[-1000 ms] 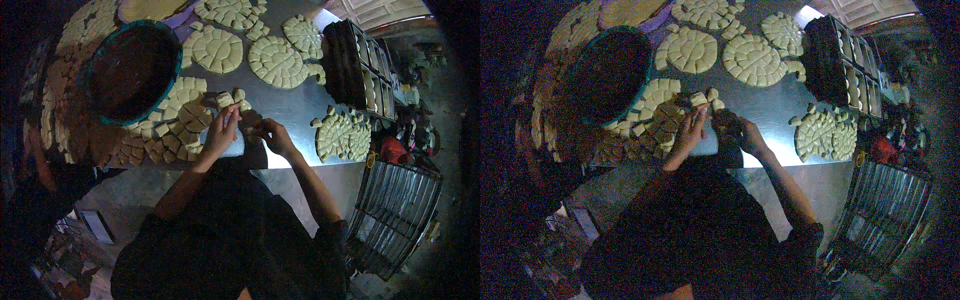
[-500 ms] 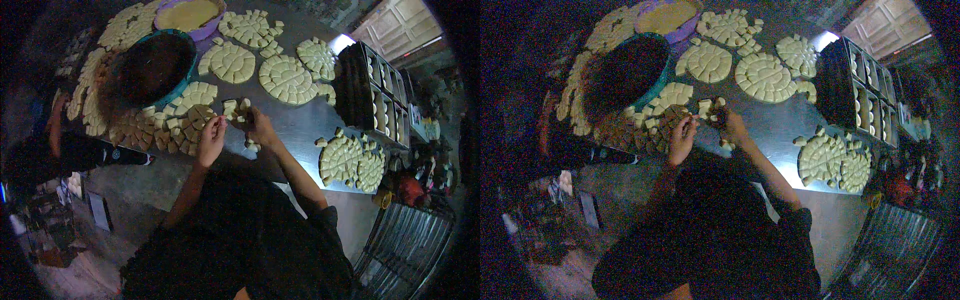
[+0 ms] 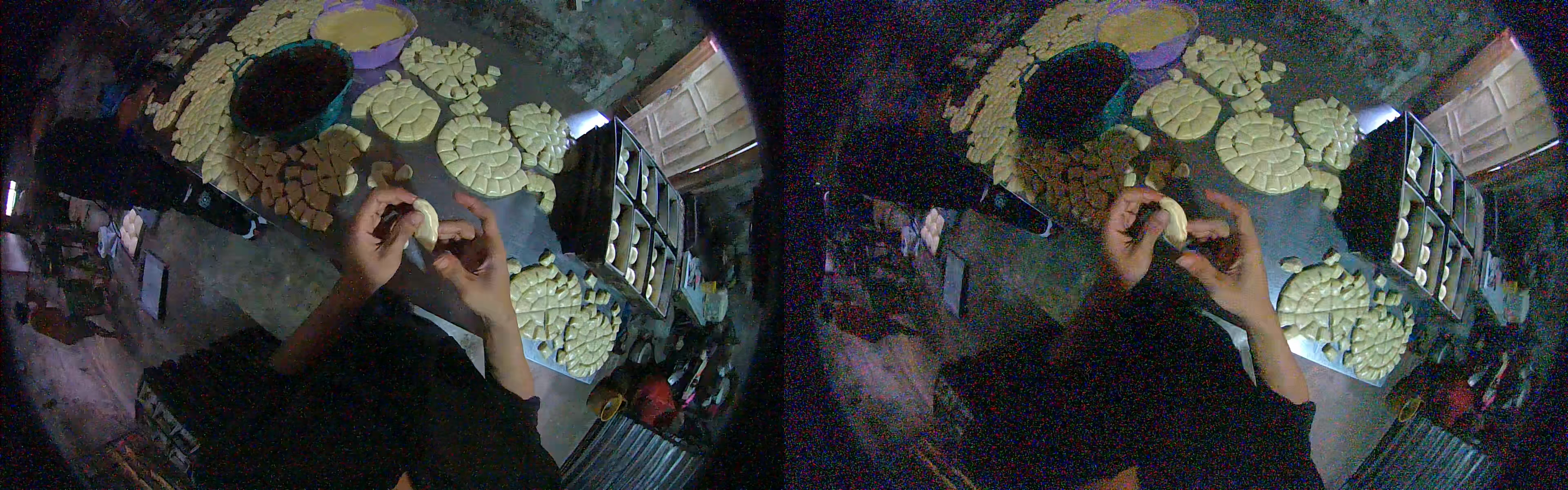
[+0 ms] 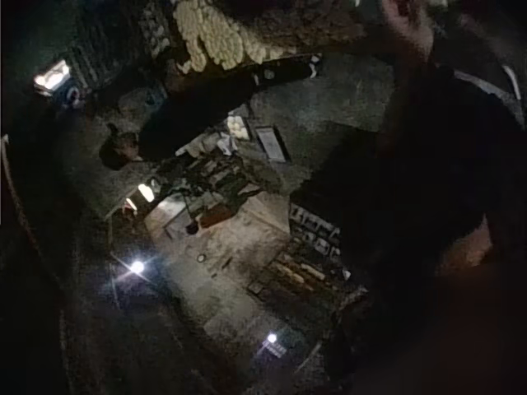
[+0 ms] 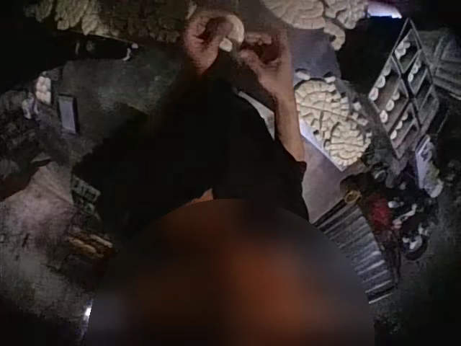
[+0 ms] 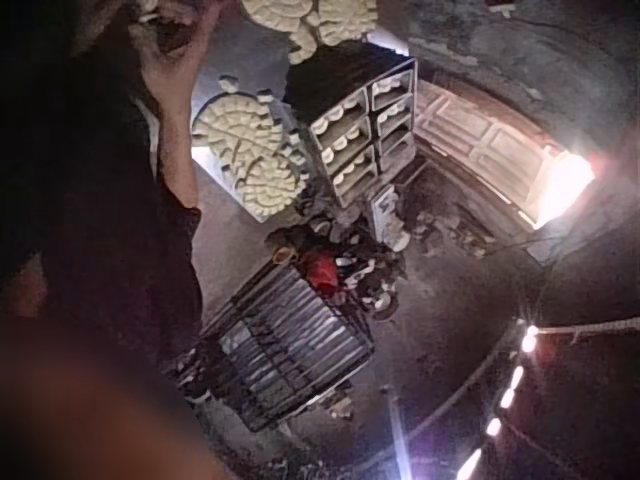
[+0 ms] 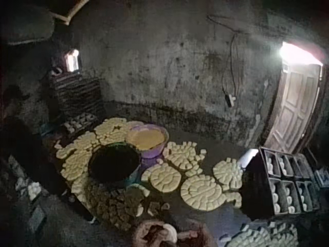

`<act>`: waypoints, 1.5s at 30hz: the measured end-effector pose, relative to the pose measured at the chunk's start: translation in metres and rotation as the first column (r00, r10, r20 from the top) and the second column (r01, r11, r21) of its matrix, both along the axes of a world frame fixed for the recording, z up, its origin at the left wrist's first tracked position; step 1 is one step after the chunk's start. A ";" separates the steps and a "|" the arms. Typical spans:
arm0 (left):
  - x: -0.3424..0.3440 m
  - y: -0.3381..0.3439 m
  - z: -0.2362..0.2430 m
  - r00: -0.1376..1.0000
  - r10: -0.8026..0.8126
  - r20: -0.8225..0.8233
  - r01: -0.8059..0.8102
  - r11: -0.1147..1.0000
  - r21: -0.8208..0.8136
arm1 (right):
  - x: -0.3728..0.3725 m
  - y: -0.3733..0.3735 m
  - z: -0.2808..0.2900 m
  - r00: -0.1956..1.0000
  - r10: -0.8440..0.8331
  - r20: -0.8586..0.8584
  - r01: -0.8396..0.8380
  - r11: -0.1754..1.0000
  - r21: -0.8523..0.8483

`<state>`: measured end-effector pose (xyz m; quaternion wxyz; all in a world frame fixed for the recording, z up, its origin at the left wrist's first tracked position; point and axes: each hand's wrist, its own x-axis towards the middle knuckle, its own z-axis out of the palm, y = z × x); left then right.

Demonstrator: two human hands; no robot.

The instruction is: The person prepares bread by taking small pieces of dough, dipping them in a bowl, shaping them by hand, and placing them into metal baking pans.

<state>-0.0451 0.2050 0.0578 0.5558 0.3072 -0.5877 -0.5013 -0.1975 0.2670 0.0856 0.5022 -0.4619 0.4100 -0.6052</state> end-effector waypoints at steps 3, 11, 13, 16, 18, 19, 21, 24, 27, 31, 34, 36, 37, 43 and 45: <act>-0.005 -0.006 0.029 0.993 -0.075 0.088 0.080 0.995 -0.056 | -0.012 -0.004 0.007 0.988 -0.057 -0.145 0.059 0.998 0.014; 0.002 -0.054 0.030 0.982 -0.120 -0.147 0.102 0.987 -0.125 | 0.014 -0.061 0.012 0.967 -0.255 -0.008 0.256 0.967 0.006; -0.001 -0.067 0.028 0.976 -0.010 -0.218 -0.029 0.984 -0.174 | 0.028 -0.082 0.017 0.965 -0.224 0.134 0.192 0.956 0.221; 0.010 -0.103 0.024 0.963 0.182 -0.198 -0.263 0.792 -0.551 | 0.048 -0.113 0.020 0.934 -0.119 0.337 0.052 0.979 0.199; 0.031 -0.135 0.022 0.993 0.121 -0.015 -0.085 0.601 -0.795 | 0.065 -0.136 0.021 0.900 -0.066 0.431 -0.022 0.980 0.196; 0.043 -0.149 0.019 0.993 0.099 0.065 0.009 0.483 -0.876 | 0.075 -0.146 0.025 0.904 -0.046 0.424 -0.066 0.967 0.246; 0.054 -0.172 0.011 0.996 0.059 0.065 0.029 0.475 -0.880 | 0.092 -0.169 0.027 0.964 0.011 0.267 -0.062 0.981 0.182; 0.055 -0.200 -0.006 0.988 -0.027 -0.151 -0.083 0.735 -0.673 | 0.111 -0.213 0.030 0.998 0.069 0.013 -0.069 0.995 0.069; 0.045 -0.221 -0.029 0.894 -0.055 -0.446 -0.005 0.991 -0.133 | 0.116 -0.255 0.005 0.996 0.089 0.007 -0.089 0.992 0.093; 0.051 -0.261 -0.045 0.853 0.069 -0.518 0.073 0.966 0.248 | 0.099 -0.318 0.002 0.810 0.211 0.547 -0.383 0.897 0.220; 0.062 -0.268 -0.051 0.904 0.120 -0.411 0.022 0.946 0.325 | 0.081 -0.409 -0.006 0.890 0.139 -0.434 -0.116 0.990 0.080; 0.079 -0.266 -0.051 0.927 0.074 -0.368 0.096 0.901 0.423 | 0.047 -0.479 -0.026 0.273 -0.077 -0.959 -0.284 0.946 -0.157; 0.082 -0.266 -0.049 0.908 0.027 -0.418 0.177 0.879 0.442 | 0.026 -0.502 -0.047 0.204 0.039 -0.978 -0.208 0.978 -0.004; 0.106 -0.274 -0.021 0.873 0.060 -0.483 0.339 0.637 0.692 | 0.030 -0.554 -0.068 -0.222 0.456 -0.862 -0.178 0.850 0.496; 0.113 -0.277 -0.014 0.849 0.088 -0.521 0.415 0.500 0.760 | 0.016 -0.548 -0.064 -0.059 0.371 -0.927 -0.254 0.892 0.373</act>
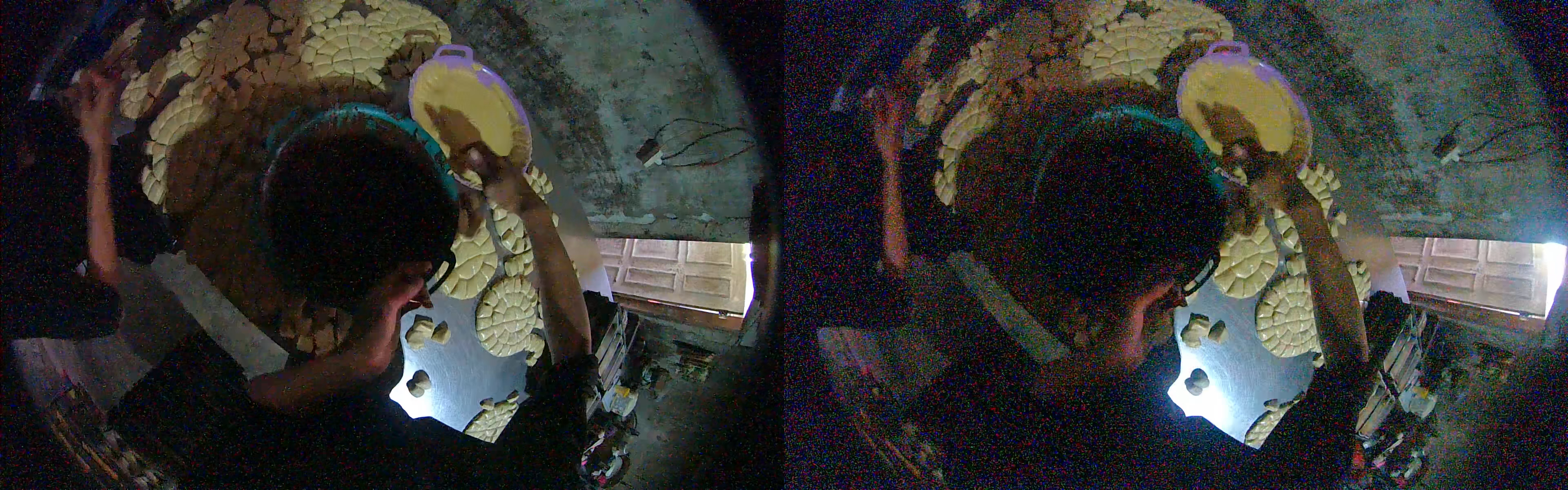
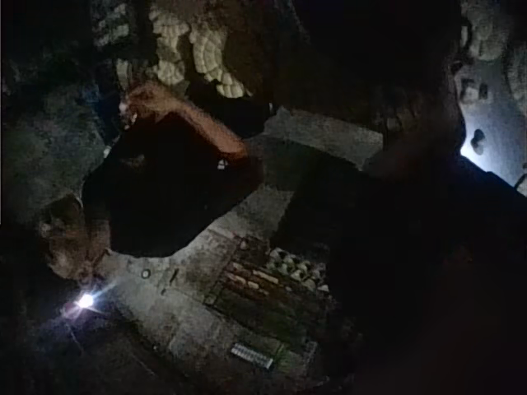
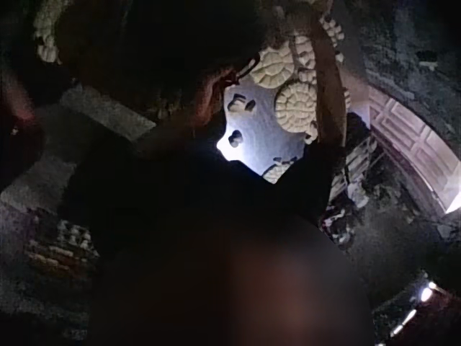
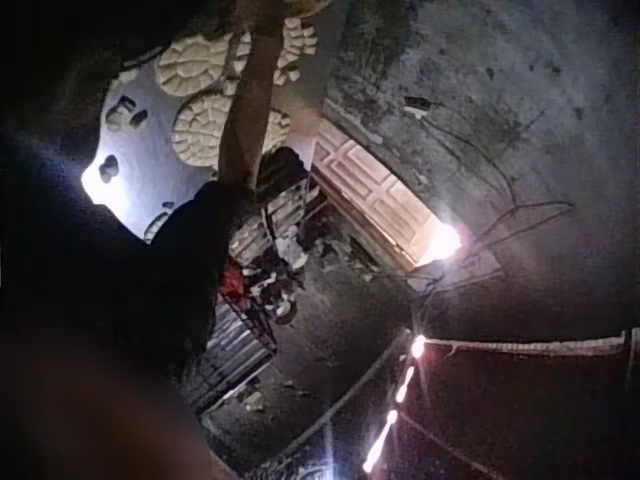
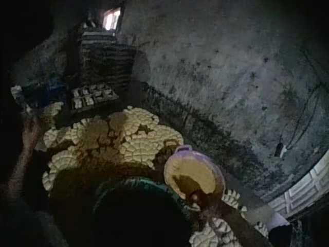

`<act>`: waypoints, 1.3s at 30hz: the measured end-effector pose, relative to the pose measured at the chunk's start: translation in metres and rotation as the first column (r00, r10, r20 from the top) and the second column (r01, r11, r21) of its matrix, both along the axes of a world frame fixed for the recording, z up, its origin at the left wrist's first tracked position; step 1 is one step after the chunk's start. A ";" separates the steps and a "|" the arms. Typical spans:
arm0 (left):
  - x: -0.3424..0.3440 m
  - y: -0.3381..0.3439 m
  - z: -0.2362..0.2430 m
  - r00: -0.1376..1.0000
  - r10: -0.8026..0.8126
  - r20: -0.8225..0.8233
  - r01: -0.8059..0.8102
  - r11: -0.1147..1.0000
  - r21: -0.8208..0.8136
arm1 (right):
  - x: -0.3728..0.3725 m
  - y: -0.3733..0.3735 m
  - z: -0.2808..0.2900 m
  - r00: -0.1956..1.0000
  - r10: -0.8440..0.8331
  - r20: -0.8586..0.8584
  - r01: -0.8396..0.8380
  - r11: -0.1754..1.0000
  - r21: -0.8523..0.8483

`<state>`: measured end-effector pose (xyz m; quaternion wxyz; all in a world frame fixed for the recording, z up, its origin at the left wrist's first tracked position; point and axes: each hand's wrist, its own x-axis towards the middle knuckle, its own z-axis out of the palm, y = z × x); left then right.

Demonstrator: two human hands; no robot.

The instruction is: The person prepares bread by taking small pieces of dough, dipping them in a bowl, shaping them by hand, and placing them into metal baking pans.

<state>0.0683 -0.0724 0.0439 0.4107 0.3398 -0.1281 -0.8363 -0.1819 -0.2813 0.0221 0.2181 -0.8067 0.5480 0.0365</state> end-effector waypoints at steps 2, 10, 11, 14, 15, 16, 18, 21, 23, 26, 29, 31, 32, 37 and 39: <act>0.005 0.007 0.004 0.998 -0.037 -0.044 0.044 0.987 0.157 | 0.001 0.016 0.008 0.940 -0.100 0.326 0.106 0.994 0.002; -0.013 0.040 0.029 0.934 -0.026 -0.356 -0.021 0.991 -0.129 | 0.087 0.229 0.130 0.069 -0.457 0.887 0.188 0.879 0.438; -0.021 0.050 0.041 0.904 0.021 -0.427 -0.083 0.989 -0.125 | 0.084 0.248 0.132 0.047 -0.432 0.901 0.212 0.885 0.414; -0.035 0.084 0.048 0.898 -0.010 -0.441 -0.043 0.993 -0.110 | 0.040 0.293 0.122 0.239 -0.265 0.934 0.183 0.957 0.225; -0.035 0.096 0.052 0.879 0.026 -0.477 -0.050 0.998 -0.039 | 0.031 0.306 0.126 0.229 -0.241 0.943 0.180 0.963 0.202; -0.039 0.109 0.058 0.869 0.036 -0.494 -0.074 0.996 -0.057 | 0.023 0.321 0.128 0.220 -0.216 0.951 0.174 0.968 0.179; -0.049 0.134 0.073 0.847 0.057 -0.529 -0.122 0.988 -0.089 | 0.014 0.346 0.143 0.240 -0.104 0.965 0.176 0.982 0.062; -0.060 0.169 0.074 0.954 0.028 -0.299 -0.158 0.893 -0.422 | 0.017 0.382 0.177 0.691 0.094 0.716 0.225 0.914 -0.337; -0.068 0.185 0.086 0.987 -0.051 -0.153 -0.047 0.815 -0.578 | 0.009 0.410 0.174 0.916 0.148 0.374 0.140 0.756 -0.640; -0.076 0.220 0.097 0.995 -0.038 -0.088 -0.022 0.805 -0.592 | -0.005 0.437 0.164 0.825 0.298 0.480 0.135 0.720 -0.681; -0.090 0.249 0.089 0.995 -0.016 -0.094 -0.058 0.691 -0.721 | -0.017 0.476 0.175 0.724 0.252 0.642 0.194 0.819 -0.540; -0.100 0.270 0.095 0.996 0.075 -0.052 -0.087 0.617 -0.782 | -0.024 0.497 0.178 0.790 0.348 0.505 0.101 0.739 -0.666; -0.103 0.279 0.101 0.998 0.057 -0.029 -0.061 0.733 -0.678 | -0.025 0.508 0.179 0.828 0.328 0.455 0.091 0.722 -0.686; -0.103 0.308 0.109 0.947 0.096 0.305 0.115 0.787 -0.606 | -0.026 0.552 0.180 0.894 0.369 0.254 -0.027 0.612 -0.791; -0.107 0.309 0.098 0.947 0.070 0.314 0.196 0.650 -0.734 | -0.032 0.562 0.185 0.859 0.418 0.295 -0.031 0.618 -0.786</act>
